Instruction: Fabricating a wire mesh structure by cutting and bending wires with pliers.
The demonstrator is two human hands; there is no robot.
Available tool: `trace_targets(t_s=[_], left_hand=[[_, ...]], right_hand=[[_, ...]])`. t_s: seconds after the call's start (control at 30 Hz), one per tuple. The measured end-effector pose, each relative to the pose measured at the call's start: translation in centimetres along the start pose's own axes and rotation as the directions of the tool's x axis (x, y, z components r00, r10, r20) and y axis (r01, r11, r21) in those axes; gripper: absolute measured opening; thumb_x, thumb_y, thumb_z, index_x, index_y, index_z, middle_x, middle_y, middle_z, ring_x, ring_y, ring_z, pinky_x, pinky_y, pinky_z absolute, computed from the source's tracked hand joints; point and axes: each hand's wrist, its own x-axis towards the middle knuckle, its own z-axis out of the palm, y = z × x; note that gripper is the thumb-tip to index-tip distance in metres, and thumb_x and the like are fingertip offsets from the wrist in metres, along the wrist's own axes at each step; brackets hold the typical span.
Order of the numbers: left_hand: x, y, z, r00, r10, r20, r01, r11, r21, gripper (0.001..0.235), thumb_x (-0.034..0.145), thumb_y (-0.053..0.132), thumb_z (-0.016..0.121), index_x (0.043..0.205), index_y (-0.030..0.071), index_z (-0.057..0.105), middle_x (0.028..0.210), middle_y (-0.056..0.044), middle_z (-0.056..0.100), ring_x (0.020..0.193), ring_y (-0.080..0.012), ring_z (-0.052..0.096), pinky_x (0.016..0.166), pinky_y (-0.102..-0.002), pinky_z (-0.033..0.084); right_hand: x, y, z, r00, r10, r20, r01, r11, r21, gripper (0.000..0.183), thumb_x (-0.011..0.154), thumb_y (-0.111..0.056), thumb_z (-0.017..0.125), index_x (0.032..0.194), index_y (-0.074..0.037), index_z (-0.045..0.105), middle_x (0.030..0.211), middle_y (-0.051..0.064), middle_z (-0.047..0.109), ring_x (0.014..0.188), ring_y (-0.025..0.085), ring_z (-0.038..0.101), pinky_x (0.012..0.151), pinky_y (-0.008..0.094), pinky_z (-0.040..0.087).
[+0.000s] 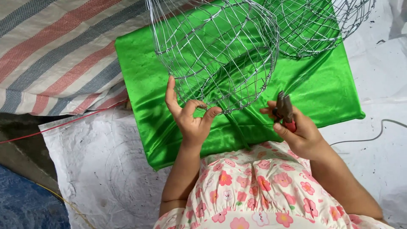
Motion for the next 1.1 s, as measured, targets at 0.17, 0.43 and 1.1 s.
trace_targets(t_s=[0.17,0.43,1.1], left_hand=[[-0.2,-0.5,-0.2,0.998,-0.054,-0.020,0.053,0.998,-0.030,0.047,0.080,0.050,0.087,0.074,0.012,0.060,0.164,-0.023,0.022,0.152,-0.0486,0.029,0.114,-0.078,0.024],[-0.2,-1.3,-1.1,0.996,-0.083,-0.014,0.082,0.995,-0.063,0.048,0.082,0.048,0.086,0.073,0.011,0.059,0.165,-0.022,0.019,0.152,-0.0513,0.026,0.111,-0.080,0.023],[-1.1,-4.6,-3.4,0.993,-0.116,-0.024,0.113,0.986,-0.124,0.052,0.082,0.057,0.082,0.075,0.012,0.058,0.165,-0.019,0.019,0.151,-0.0495,0.026,0.113,-0.073,0.031]], right_hand=[[-0.8,0.4,0.7,0.984,0.164,0.063,-0.139,0.946,-0.292,0.047,0.089,-0.009,0.072,0.135,-0.002,0.061,0.104,0.022,0.078,0.093,0.035,0.075,0.086,0.050,0.055],[2.2,1.2,3.2,0.971,-0.214,0.104,0.231,0.749,-0.621,0.067,0.084,-0.002,0.077,0.145,0.001,0.051,0.119,0.019,0.063,0.101,0.038,0.064,0.086,0.048,0.054],[4.9,3.2,6.5,0.857,-0.509,0.080,0.415,0.592,-0.691,0.067,0.081,0.008,0.076,0.143,0.007,0.049,0.124,0.022,0.054,0.114,0.042,0.057,0.098,0.048,0.048]])
